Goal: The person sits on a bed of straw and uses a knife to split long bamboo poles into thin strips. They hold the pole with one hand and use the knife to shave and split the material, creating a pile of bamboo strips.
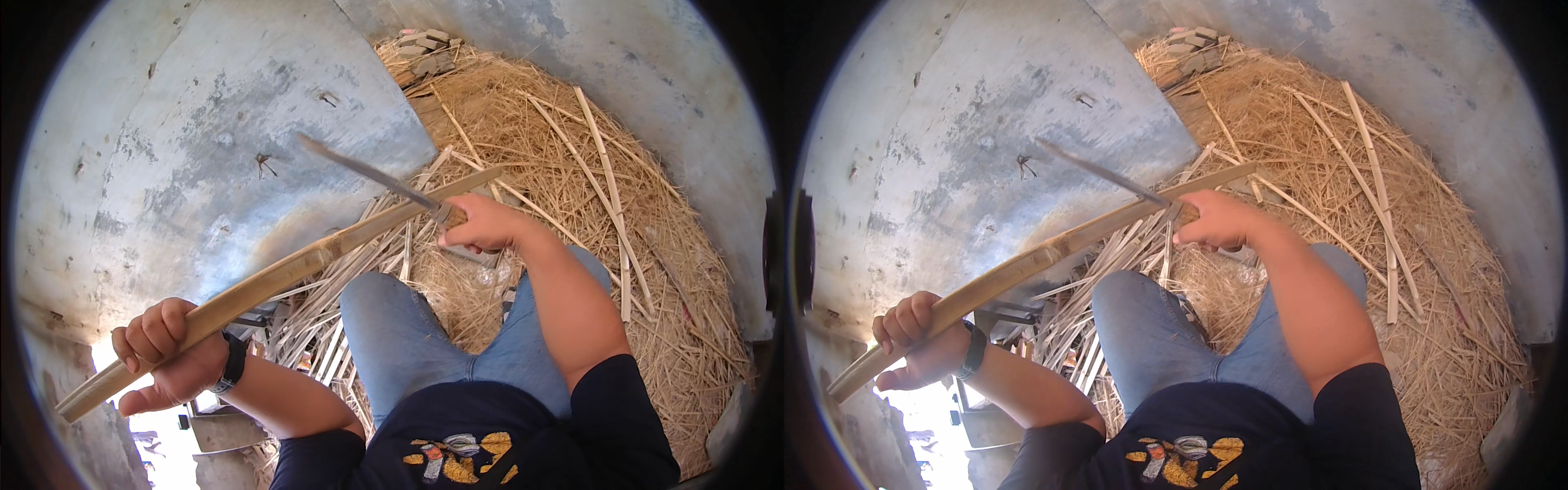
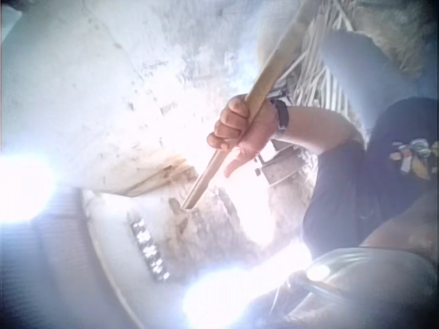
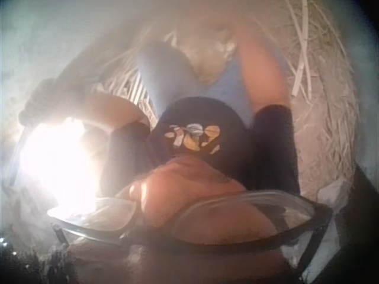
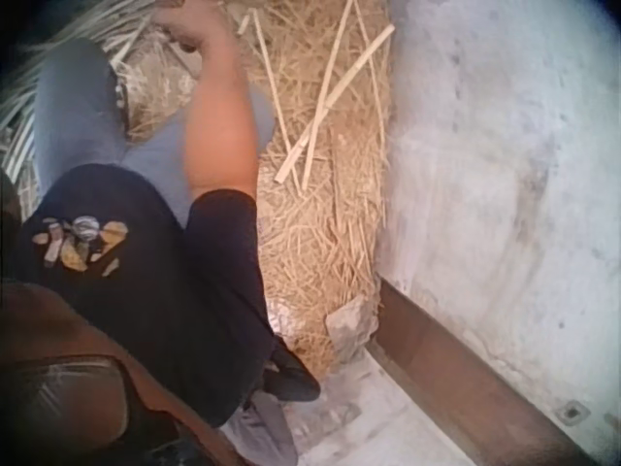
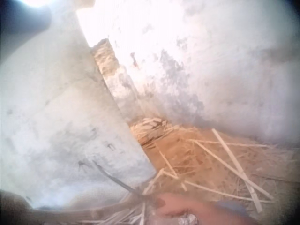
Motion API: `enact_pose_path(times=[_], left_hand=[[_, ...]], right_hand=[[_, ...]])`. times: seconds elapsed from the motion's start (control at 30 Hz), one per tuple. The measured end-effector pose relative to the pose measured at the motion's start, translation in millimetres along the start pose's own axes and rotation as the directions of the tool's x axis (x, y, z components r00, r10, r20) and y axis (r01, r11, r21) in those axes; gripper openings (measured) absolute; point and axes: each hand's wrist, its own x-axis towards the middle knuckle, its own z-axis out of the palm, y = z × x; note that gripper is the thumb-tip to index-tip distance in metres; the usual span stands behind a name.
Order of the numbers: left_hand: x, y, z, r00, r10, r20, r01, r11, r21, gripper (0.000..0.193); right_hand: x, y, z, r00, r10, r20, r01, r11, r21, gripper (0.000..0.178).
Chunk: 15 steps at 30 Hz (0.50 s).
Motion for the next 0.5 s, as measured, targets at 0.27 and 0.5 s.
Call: enact_pose_path(times=[0.27,0.5], left_hand=[[-6.5,-20.3,-16.7,0.985,0.008,-0.173,0.011,0.994,0.109,0.046],[-9.7,-41.8,-27.4,0.977,-0.034,-0.208,0.066,0.987,0.147,0.046]], right_hand=[[-2.3,-0.2,19.2,0.987,-0.122,0.106,0.134,0.984,-0.120,0.051],[10.8,12.0,9.5,0.989,-0.136,-0.052,0.116,0.953,-0.280,0.059]])
